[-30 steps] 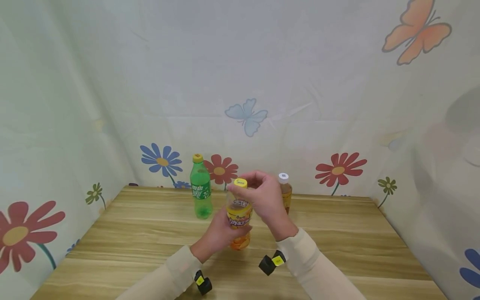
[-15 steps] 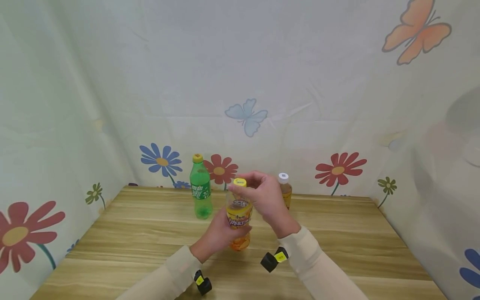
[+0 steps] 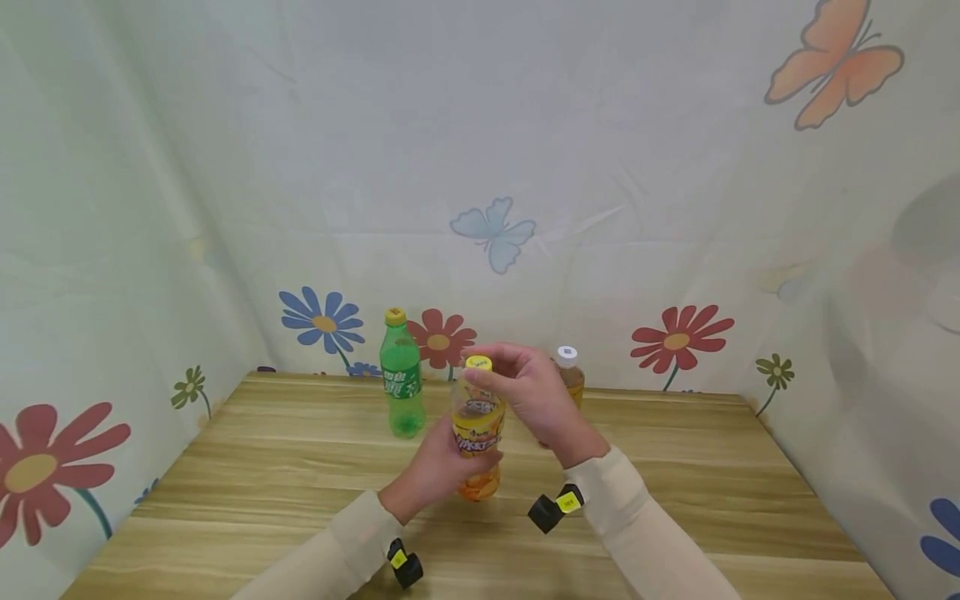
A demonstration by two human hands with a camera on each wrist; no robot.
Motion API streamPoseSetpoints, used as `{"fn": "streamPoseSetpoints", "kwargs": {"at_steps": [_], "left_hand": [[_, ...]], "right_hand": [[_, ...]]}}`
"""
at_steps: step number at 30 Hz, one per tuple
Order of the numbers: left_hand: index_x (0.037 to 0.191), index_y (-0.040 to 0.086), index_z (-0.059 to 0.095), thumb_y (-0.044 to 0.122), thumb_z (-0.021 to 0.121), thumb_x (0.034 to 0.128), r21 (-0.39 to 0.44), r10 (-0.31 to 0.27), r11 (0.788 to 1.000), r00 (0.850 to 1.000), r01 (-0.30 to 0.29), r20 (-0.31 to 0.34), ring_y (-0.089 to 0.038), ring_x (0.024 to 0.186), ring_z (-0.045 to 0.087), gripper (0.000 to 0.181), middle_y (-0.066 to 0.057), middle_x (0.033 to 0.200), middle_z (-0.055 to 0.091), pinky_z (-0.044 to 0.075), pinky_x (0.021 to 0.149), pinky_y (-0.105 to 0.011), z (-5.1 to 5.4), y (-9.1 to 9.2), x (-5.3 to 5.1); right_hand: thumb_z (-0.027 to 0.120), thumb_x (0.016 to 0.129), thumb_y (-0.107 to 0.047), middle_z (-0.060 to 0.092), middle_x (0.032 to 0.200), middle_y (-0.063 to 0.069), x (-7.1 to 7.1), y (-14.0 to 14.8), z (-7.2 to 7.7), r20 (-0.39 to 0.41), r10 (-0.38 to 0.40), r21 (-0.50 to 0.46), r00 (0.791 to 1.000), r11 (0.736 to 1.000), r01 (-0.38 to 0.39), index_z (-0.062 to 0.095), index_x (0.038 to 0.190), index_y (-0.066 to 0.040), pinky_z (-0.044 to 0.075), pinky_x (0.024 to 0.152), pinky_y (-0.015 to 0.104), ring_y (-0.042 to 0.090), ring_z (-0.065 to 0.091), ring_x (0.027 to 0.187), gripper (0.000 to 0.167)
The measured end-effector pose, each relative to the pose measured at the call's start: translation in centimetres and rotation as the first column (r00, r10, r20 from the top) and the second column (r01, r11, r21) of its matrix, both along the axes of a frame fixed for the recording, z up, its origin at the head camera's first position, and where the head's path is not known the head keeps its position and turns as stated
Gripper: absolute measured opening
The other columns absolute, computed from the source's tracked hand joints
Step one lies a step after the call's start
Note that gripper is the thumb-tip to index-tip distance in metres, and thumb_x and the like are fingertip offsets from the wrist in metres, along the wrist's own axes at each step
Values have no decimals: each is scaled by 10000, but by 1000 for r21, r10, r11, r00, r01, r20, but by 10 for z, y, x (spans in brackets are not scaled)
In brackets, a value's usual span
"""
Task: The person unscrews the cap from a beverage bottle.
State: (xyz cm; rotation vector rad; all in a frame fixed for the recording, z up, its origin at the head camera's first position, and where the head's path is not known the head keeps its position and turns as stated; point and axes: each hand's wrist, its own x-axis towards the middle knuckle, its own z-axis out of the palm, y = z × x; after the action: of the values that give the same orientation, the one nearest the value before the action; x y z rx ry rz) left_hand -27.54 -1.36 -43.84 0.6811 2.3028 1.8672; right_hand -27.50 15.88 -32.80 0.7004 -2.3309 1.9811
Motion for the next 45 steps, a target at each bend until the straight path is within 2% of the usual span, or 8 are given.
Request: {"fn": "streamPoseSetpoints", "kwargs": {"at_steps": [6, 12, 15, 18, 22, 26, 37, 45], "left_hand": [[1406, 308, 445, 245, 789, 906, -7, 6, 1000, 1000, -6, -11, -164, 1172, 631, 610, 66, 1306, 621, 519, 1074, -474, 0, 0, 0], [1411, 319, 442, 239, 788, 908, -3, -4, 1000, 1000, 4, -29, -159, 1168, 631, 616, 65, 1310, 621, 524, 1067, -455, 0, 0, 0], [1414, 328, 439, 225, 782, 914, 6, -12, 1000, 999, 12, -40, -155, 1173, 627, 615, 72, 1314, 617, 523, 1069, -448, 0, 0, 0], [1415, 333, 440, 217, 781, 916, 14, -14, 1000, 999, 15, -51, -150, 1173, 628, 616, 76, 1315, 618, 524, 1067, -438, -1, 0, -1], [1414, 325, 444, 209, 782, 913, 14, -11, 1000, 998, 12, -63, -145, 1165, 632, 616, 73, 1310, 625, 528, 1060, -424, -2, 1, -1], [1411, 317, 445, 219, 785, 911, -1, -2, 1000, 997, 2, -74, -143, 1162, 634, 612, 69, 1309, 627, 529, 1060, -425, -2, 1, -1], [1417, 308, 443, 204, 782, 914, -5, 0, 1000, 999, 0, -45, -165, 1181, 636, 615, 59, 1316, 626, 524, 1071, -457, 2, 1, 0], [1418, 310, 446, 220, 785, 912, -1, -3, 1000, 999, 3, -39, -161, 1179, 633, 615, 63, 1317, 626, 522, 1071, -455, 2, 1, 1]], "right_hand": [[699, 982, -259, 712, 1305, 36, -3, 1, -2, 5, 63, -28, 998, 998, -62, 676, 1315, -71, 549, 1000, 287, 239, 637, 1268, 383], [712, 970, -184, 730, 1246, -20, -3, 0, -5, 12, 69, -86, 998, 994, -68, 645, 1350, -72, 547, 1000, 267, 196, 654, 1229, 402], [746, 942, -165, 714, 1240, -18, -2, -2, -5, 5, 28, -94, 1000, 995, -28, 623, 1375, -103, 556, 979, 262, 189, 663, 1181, 454], [787, 909, -180, 675, 1243, 29, 1, -4, -5, 0, -57, -83, 998, 995, 57, 612, 1370, -127, 558, 961, 256, 214, 654, 1146, 496], [851, 850, -247, 649, 1203, 61, 7, -9, -4, 21, -193, -67, 981, 979, 194, 625, 1275, -108, 559, 931, 241, 231, 639, 1097, 501], [887, 809, -282, 645, 1125, 82, 13, -15, -2, 21, -277, -51, 961, 959, 278, 641, 1155, -69, 572, 867, 243, 255, 629, 1014, 475], [896, 793, -325, 675, 1028, 75, 16, -19, 0, -6, -352, -57, 936, 935, 351, 703, 1066, -61, 582, 789, 249, 251, 636, 926, 427], [891, 794, -353, 702, 1033, 76, 14, -17, 0, 3, -343, -31, 939, 939, 343, 742, 1084, -71, 588, 788, 248, 249, 655, 920, 431]]}}
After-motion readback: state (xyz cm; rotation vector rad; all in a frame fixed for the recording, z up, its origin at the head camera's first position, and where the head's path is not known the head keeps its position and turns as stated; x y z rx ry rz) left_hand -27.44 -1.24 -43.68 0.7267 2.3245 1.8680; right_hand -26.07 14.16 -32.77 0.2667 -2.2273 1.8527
